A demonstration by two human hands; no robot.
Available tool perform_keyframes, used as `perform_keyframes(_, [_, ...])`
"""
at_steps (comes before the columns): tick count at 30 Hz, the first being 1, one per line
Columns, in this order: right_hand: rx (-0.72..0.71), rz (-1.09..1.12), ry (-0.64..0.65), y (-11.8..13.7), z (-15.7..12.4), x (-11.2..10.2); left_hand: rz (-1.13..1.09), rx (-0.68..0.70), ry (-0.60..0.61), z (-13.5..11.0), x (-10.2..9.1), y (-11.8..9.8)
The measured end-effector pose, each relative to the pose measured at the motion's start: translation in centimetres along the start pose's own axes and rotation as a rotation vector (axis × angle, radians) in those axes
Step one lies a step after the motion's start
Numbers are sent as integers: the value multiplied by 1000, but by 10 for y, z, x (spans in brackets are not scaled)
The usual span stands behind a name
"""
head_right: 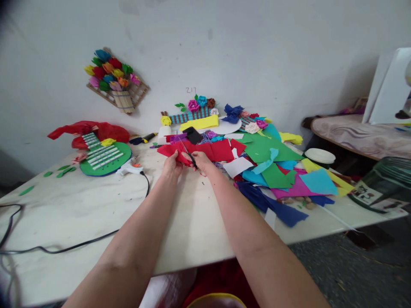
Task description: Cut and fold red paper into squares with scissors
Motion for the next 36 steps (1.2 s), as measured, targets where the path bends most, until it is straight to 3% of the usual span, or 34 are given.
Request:
perform_keyframes(13, [-16,-34,-38,-6,6,-2,-16,12,10,1,0,-1])
perform_keyframes(21, [15,62,17,-3,0,-1,-27,4,12,2,-1,2])
perform_keyframes(28, [-40,50,49,-5,5,-4,-43,-5,30,1,0,4])
perform_keyframes(36, [-32,19,6,-2,5,-4,-52,3,33,2,1,6])
Point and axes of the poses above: each hand's wrist, its own z-axis towards the middle knuckle, its own x-axis out of the palm, y = z × x, the point moved 7 cm from there along z, towards the middle knuckle, and after that the axes turned 3 degrees about -y, right-handed, at the moved point
